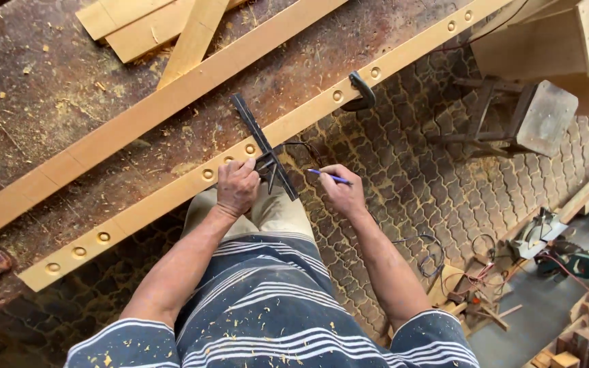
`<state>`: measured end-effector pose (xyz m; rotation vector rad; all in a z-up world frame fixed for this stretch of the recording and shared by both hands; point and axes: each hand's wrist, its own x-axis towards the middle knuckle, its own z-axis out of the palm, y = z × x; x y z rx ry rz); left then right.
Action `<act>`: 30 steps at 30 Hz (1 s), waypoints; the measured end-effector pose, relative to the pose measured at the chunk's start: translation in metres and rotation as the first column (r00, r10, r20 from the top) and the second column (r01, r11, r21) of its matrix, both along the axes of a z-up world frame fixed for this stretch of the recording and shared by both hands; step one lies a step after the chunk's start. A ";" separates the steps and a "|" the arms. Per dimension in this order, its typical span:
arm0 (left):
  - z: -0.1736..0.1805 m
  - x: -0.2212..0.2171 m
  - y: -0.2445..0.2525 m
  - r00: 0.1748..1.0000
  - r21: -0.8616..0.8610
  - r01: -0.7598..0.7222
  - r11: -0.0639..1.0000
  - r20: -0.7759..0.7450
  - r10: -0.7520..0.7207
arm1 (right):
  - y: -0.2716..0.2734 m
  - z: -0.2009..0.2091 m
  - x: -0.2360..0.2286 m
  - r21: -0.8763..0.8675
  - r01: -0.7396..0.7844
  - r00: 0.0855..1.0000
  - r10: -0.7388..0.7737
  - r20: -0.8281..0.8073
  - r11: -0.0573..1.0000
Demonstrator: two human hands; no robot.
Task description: Mark measurements on wood using a square and pencil, then use a router to cut a channel or detail.
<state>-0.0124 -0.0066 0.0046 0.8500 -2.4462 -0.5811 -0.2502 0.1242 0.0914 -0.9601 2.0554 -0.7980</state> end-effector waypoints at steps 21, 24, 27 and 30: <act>0.000 -0.180 -0.001 0.999 -0.027 0.025 0.999 0.048 -0.023 | 0.003 -0.009 -0.157 -0.082 0.170 0.982 -0.163 0.091 0.982; 0.000 -0.181 0.000 0.998 -0.049 0.009 0.999 0.058 -0.006 | -0.004 -0.009 -0.156 -0.113 0.129 0.988 -0.118 0.101 0.985; 0.007 -0.180 0.000 0.998 -0.045 0.008 0.999 0.061 -0.005 | -0.005 -0.012 -0.154 -0.104 0.100 0.993 -0.093 0.074 0.989; 0.006 -0.180 0.002 0.998 -0.034 0.005 0.999 0.059 -0.003 | -0.008 -0.015 -0.155 -0.145 0.060 0.997 -0.054 0.051 0.988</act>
